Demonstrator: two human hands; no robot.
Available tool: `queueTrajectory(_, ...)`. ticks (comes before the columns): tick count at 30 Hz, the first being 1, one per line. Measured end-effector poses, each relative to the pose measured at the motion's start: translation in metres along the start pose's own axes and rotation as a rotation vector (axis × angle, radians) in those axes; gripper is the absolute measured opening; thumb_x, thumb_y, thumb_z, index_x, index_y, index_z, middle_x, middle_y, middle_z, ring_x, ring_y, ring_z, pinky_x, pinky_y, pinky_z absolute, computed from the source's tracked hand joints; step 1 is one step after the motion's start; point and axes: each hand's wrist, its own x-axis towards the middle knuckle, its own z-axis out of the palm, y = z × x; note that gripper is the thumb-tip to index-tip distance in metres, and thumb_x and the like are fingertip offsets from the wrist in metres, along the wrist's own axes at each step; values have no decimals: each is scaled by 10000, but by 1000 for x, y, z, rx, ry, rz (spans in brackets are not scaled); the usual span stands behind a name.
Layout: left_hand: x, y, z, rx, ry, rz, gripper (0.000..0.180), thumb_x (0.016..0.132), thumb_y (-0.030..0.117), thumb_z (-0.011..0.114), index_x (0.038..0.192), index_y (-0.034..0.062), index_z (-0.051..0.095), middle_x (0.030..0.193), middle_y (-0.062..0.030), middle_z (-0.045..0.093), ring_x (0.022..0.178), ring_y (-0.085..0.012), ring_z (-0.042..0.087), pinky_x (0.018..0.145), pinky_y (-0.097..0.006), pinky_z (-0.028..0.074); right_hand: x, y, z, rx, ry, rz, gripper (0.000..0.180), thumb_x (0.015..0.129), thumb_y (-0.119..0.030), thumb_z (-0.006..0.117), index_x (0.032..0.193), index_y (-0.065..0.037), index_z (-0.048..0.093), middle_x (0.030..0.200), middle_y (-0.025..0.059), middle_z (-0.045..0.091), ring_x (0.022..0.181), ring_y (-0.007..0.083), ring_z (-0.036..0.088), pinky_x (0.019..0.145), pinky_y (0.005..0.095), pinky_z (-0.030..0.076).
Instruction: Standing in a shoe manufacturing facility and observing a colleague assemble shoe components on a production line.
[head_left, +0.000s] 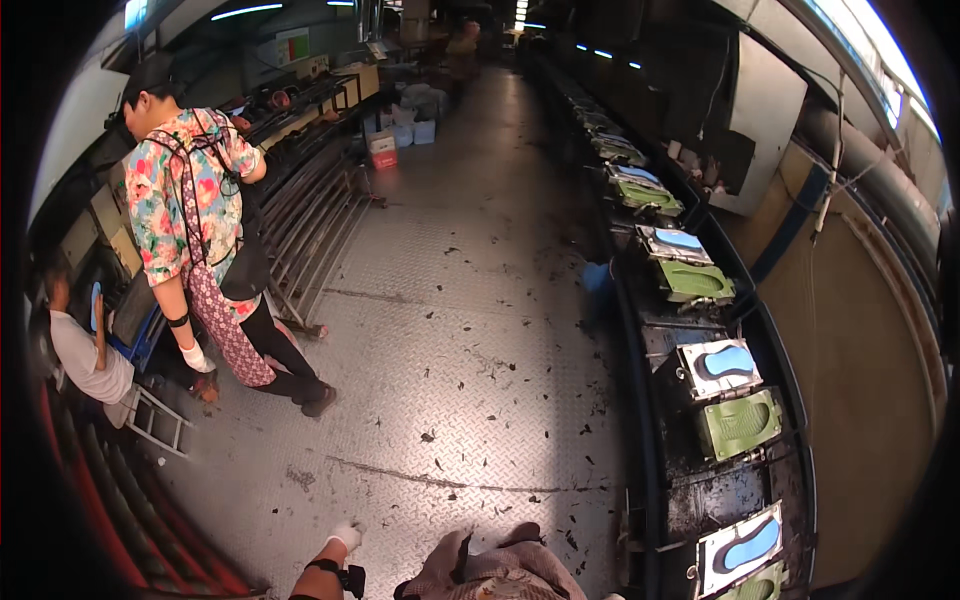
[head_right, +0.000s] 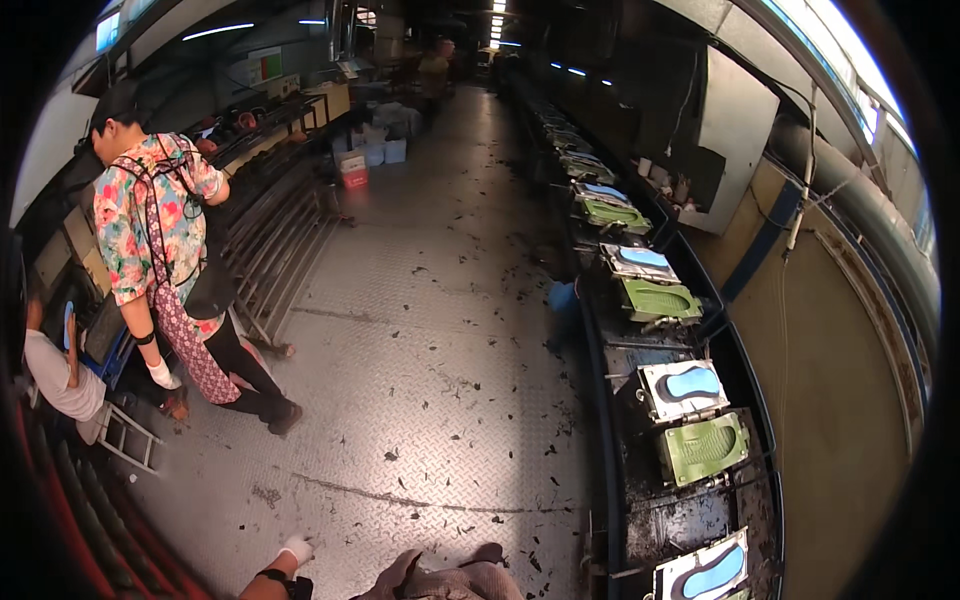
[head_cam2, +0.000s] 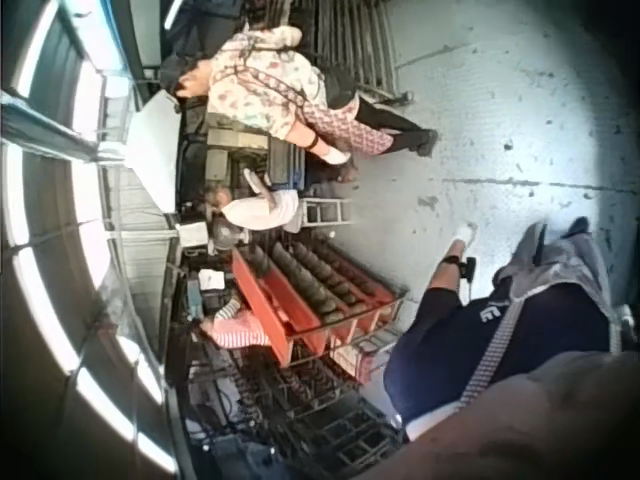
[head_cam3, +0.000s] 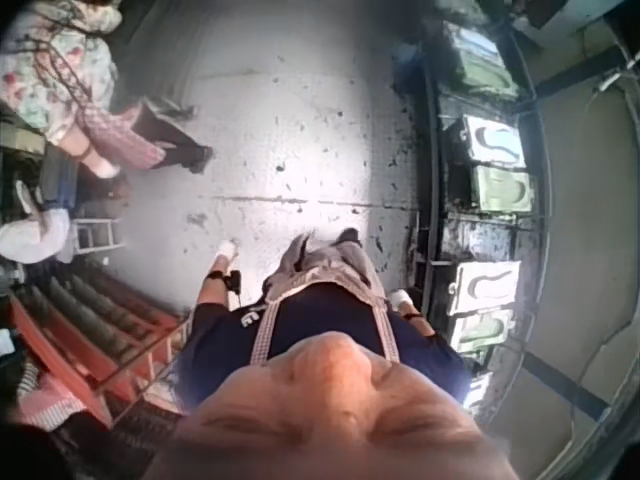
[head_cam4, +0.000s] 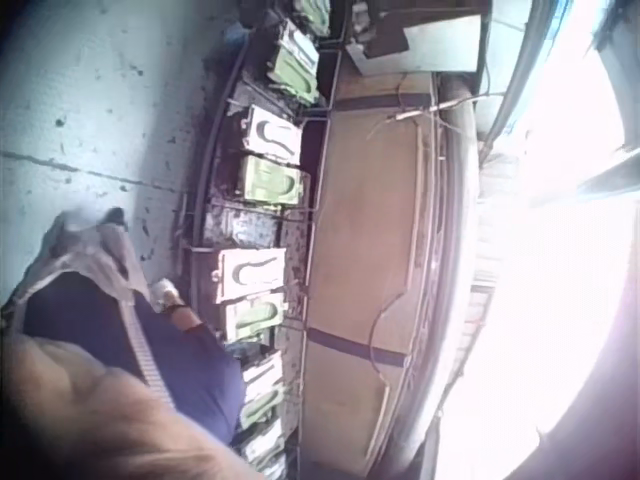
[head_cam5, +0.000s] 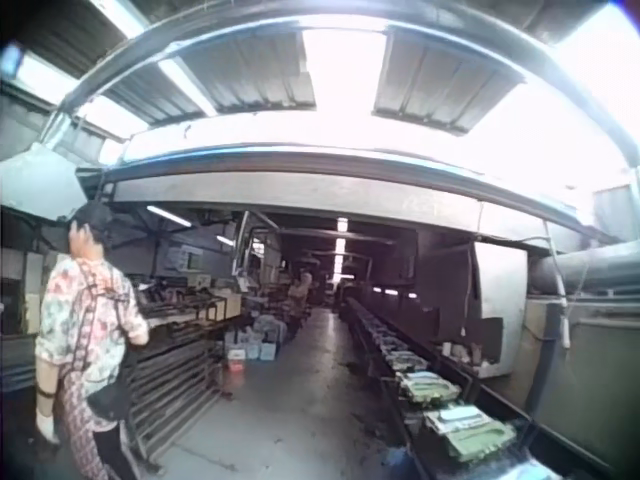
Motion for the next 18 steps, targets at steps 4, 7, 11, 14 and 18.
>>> queueTrajectory(4, 35, 77, 8, 109, 91, 288, 450, 919, 425, 559, 1176, 81, 695, 1125, -174, 703, 1074, -317, 661, 941, -397, 499, 75, -87, -55, -120, 94, -295, 223, 923, -191, 531, 993, -116, 730, 1005, 143, 720, 890, 330, 688, 756, 432, 547)
queueTrajectory(7, 42, 155, 12, 152, -76, 326, 504, 919, 488, 575, 1218, 95, 674, 1207, -164, 677, 1157, -324, 622, 1003, -393, 473, 179, -98, -103, -166, 120, -431, 235, 928, -194, 523, 1040, -133, 719, 1062, 146, 710, 952, 324, 674, 811, 429, 540)
queueTrajectory(11, 72, 230, 6, 125, -110, 429, 387, 924, 404, 620, 1127, 84, 702, 1081, -216, 709, 945, -291, 687, 848, -469, 530, 324, -75, -185, -458, 70, -540, 335, 937, -327, 540, 1171, -153, 703, 1227, 93, 681, 1101, 301, 648, 911, 409, 524)
queueTrajectory(14, 75, 261, -43, 87, -29, 261, 369, 912, 377, 634, 1118, 79, 700, 1076, -204, 709, 957, -298, 683, 851, -462, 530, 373, -169, -329, -223, 54, -326, 312, 939, -300, 545, 1146, -136, 711, 1187, 97, 692, 1057, 290, 656, 878, 400, 528)
queueTrajectory(18, 116, 321, -79, 47, -7, 203, 345, 894, 341, 652, 1107, 73, 699, 1070, -188, 709, 974, -308, 677, 855, -453, 529, 429, -243, -469, 226, 99, -141, 284, 942, -265, 551, 1112, -113, 721, 1133, 101, 708, 998, 275, 668, 835, 389, 533)
